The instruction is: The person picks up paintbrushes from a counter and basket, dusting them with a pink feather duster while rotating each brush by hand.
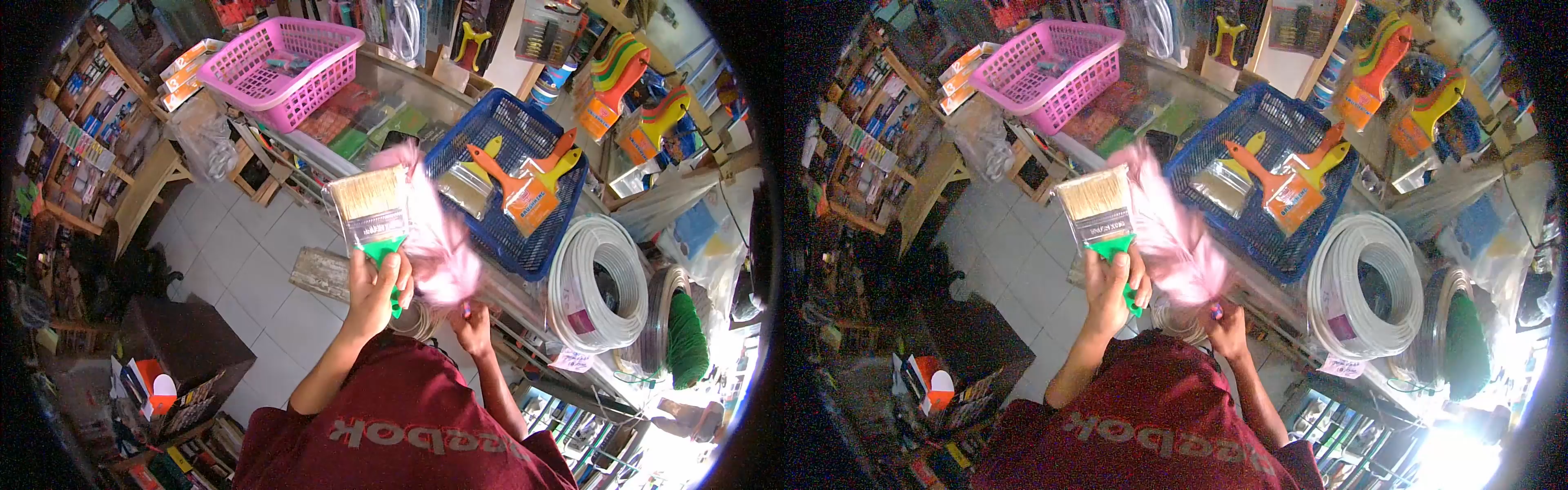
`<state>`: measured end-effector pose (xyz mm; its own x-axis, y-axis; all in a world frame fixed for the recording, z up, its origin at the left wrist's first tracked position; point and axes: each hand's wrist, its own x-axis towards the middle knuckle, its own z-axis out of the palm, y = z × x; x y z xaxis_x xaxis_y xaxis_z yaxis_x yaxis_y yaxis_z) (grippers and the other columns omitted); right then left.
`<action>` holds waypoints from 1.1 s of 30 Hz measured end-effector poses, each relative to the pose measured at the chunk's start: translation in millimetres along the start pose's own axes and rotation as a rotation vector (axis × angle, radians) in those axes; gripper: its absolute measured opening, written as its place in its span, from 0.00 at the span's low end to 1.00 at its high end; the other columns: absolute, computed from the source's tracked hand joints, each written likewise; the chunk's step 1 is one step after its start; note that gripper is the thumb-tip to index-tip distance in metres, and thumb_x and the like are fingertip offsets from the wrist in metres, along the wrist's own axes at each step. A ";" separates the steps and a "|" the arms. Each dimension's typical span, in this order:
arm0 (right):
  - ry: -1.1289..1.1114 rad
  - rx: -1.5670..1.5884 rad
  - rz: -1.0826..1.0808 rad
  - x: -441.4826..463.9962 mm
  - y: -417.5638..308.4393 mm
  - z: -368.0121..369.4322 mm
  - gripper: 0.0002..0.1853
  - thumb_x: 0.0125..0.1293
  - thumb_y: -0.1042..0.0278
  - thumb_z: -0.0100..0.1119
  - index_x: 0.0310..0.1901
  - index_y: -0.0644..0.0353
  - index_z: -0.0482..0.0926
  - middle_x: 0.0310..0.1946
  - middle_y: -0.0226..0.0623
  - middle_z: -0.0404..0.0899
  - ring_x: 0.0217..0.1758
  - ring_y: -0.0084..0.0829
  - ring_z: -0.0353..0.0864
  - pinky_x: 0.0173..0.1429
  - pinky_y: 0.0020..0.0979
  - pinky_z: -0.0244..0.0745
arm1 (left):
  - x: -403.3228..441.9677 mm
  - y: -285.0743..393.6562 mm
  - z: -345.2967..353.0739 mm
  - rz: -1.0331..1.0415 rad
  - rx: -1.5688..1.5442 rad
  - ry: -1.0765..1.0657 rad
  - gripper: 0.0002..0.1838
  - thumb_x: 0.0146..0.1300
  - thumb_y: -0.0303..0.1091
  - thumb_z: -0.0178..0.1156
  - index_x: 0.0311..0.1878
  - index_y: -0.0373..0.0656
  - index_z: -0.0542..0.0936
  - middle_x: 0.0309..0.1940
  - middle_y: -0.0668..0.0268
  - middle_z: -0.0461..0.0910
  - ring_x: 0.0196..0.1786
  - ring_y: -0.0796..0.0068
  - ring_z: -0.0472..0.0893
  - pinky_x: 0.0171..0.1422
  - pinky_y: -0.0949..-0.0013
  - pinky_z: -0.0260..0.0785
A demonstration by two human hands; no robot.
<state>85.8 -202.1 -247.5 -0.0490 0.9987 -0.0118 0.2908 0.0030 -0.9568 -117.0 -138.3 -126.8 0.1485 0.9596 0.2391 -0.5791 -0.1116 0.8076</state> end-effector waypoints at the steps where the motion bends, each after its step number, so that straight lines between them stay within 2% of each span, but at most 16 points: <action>1: 0.031 -0.536 -0.284 -1.6 2.7 -2.9 0.07 0.58 0.66 0.55 0.28 0.59 0.72 0.24 0.29 0.72 0.18 0.22 0.65 0.22 0.27 0.59 | 0.5 0.4 -0.7 0.007 0.006 0.000 0.15 0.70 0.38 0.47 0.56 0.49 0.58 0.21 0.68 0.62 0.16 0.78 0.66 0.18 0.74 0.62; 2: 0.062 -1.069 -0.566 -5.8 7.2 -7.0 0.07 0.58 0.66 0.54 0.29 0.60 0.71 0.24 0.28 0.72 0.18 0.21 0.64 0.21 0.26 0.59 | -0.5 0.6 -1.2 0.000 -0.006 0.003 0.16 0.70 0.38 0.47 0.56 0.49 0.58 0.21 0.68 0.62 0.16 0.78 0.66 0.18 0.74 0.62; 4: 0.045 -1.211 -0.623 -8.0 9.5 -7.7 0.08 0.60 0.65 0.53 0.35 0.61 0.71 0.27 0.30 0.72 0.21 0.21 0.66 0.25 0.26 0.62 | -1.2 0.5 -1.6 -0.019 -0.030 0.001 0.16 0.70 0.38 0.47 0.56 0.49 0.57 0.21 0.67 0.62 0.16 0.78 0.66 0.18 0.74 0.62; 7: -0.079 -0.036 0.038 -0.7 4.0 -3.8 0.18 0.64 0.62 0.49 0.52 0.64 0.71 0.36 0.36 0.76 0.33 0.23 0.75 0.38 0.25 0.74 | 0.3 2.6 1.6 -0.002 -0.010 -0.018 0.16 0.70 0.38 0.47 0.56 0.49 0.57 0.21 0.68 0.62 0.16 0.78 0.66 0.18 0.75 0.63; 9: -0.188 -0.079 0.308 5.8 1.3 -7.0 0.26 0.67 0.55 0.43 0.60 0.64 0.65 0.52 0.44 0.73 0.54 0.30 0.72 0.61 0.32 0.65 | 0.9 3.2 1.4 -0.005 -0.001 -0.024 0.16 0.70 0.38 0.47 0.56 0.49 0.57 0.21 0.68 0.62 0.16 0.78 0.66 0.18 0.75 0.63; 10: -0.065 0.054 0.204 -4.8 42.0 3.1 0.26 0.67 0.54 0.42 0.60 0.63 0.65 0.53 0.45 0.72 0.56 0.31 0.70 0.63 0.33 0.63 | 0.0 3.3 1.1 -0.008 0.004 -0.023 0.16 0.70 0.38 0.47 0.56 0.49 0.57 0.21 0.68 0.62 0.15 0.78 0.66 0.17 0.75 0.63; 12: 0.140 -0.196 -0.247 -23.4 91.4 7.7 0.24 0.66 0.55 0.44 0.57 0.64 0.68 0.51 0.45 0.73 0.53 0.32 0.72 0.60 0.34 0.64 | -3.3 -2.1 -1.7 -0.018 -0.014 0.016 0.16 0.70 0.38 0.47 0.56 0.48 0.57 0.21 0.68 0.62 0.15 0.79 0.66 0.17 0.75 0.63; 14: 0.140 -0.227 -0.268 -16.4 42.3 4.4 0.13 0.59 0.66 0.49 0.41 0.65 0.73 0.39 0.43 0.77 0.40 0.31 0.74 0.47 0.33 0.70 | -4.8 -3.3 -1.5 -0.021 -0.037 0.039 0.16 0.70 0.38 0.48 0.56 0.48 0.57 0.21 0.68 0.62 0.15 0.79 0.65 0.17 0.76 0.63; 15: 0.063 0.126 0.053 -1.9 -19.6 5.4 0.04 0.54 0.76 0.51 0.28 0.66 0.75 0.30 0.42 0.78 0.32 0.31 0.74 0.37 0.33 0.72 | -4.5 -1.7 -0.3 -0.018 -0.051 0.041 0.17 0.70 0.38 0.48 0.56 0.48 0.56 0.21 0.68 0.62 0.15 0.79 0.65 0.16 0.76 0.62; 16: -0.076 -0.063 0.220 1.2 -12.7 -3.9 0.04 0.54 0.75 0.51 0.28 0.66 0.75 0.27 0.40 0.76 0.30 0.26 0.69 0.36 0.33 0.69 | -3.7 -0.4 0.6 -0.011 -0.066 0.044 0.17 0.70 0.38 0.48 0.56 0.49 0.56 0.21 0.68 0.62 0.14 0.79 0.65 0.16 0.76 0.62; 18: -0.082 0.061 0.301 -5.8 -12.1 -6.6 0.08 0.55 0.74 0.50 0.35 0.66 0.76 0.32 0.41 0.77 0.36 0.27 0.72 0.42 0.33 0.70 | -3.7 1.5 0.9 0.003 -0.039 0.046 0.17 0.70 0.38 0.48 0.57 0.49 0.57 0.22 0.69 0.62 0.14 0.79 0.65 0.16 0.76 0.62; 20: -0.034 0.134 0.243 -11.6 -12.6 -2.5 0.07 0.56 0.74 0.50 0.35 0.65 0.75 0.30 0.39 0.76 0.34 0.26 0.72 0.39 0.32 0.68 | -5.9 1.4 0.4 0.011 -0.030 0.076 0.17 0.70 0.37 0.48 0.57 0.49 0.57 0.22 0.69 0.62 0.14 0.79 0.64 0.16 0.76 0.62; 24: 0.057 0.046 -0.001 -5.2 -27.1 9.7 0.06 0.57 0.73 0.51 0.23 0.62 0.72 0.14 0.28 0.67 0.19 0.20 0.66 0.22 0.26 0.59 | -7.5 0.3 -1.4 -0.017 -0.044 0.052 0.17 0.70 0.37 0.48 0.57 0.49 0.57 0.22 0.68 0.62 0.15 0.79 0.65 0.17 0.75 0.63; 25: -0.008 0.074 0.192 -8.3 -35.2 6.0 0.07 0.59 0.72 0.53 0.37 0.65 0.74 0.26 0.33 0.75 0.31 0.25 0.70 0.37 0.30 0.68 | -6.6 1.0 -1.9 -0.014 -0.039 0.032 0.17 0.70 0.37 0.48 0.57 0.49 0.57 0.22 0.68 0.62 0.15 0.79 0.65 0.17 0.75 0.63; 31: 0.097 0.287 0.012 -29.0 -0.2 18.1 0.08 0.58 0.73 0.53 0.39 0.65 0.74 0.35 0.35 0.76 0.39 0.27 0.71 0.44 0.31 0.69 | -10.5 1.2 -0.9 -0.067 -0.027 0.113 0.15 0.70 0.38 0.48 0.55 0.48 0.58 0.21 0.69 0.62 0.14 0.79 0.65 0.17 0.75 0.63; 33: 0.011 0.178 0.192 -22.9 -9.6 10.4 0.08 0.58 0.73 0.53 0.39 0.65 0.74 0.34 0.36 0.76 0.38 0.26 0.71 0.44 0.31 0.69 | -11.3 -1.7 -1.6 -0.096 -0.043 0.118 0.15 0.70 0.37 0.48 0.54 0.48 0.58 0.21 0.70 0.62 0.14 0.79 0.65 0.17 0.75 0.63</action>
<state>74.2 -225.5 -241.0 0.0017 0.9807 -0.1954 0.1212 -0.1942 -0.9734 -119.0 -148.6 -131.7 0.1116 0.9892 0.0947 -0.6007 -0.0088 0.7994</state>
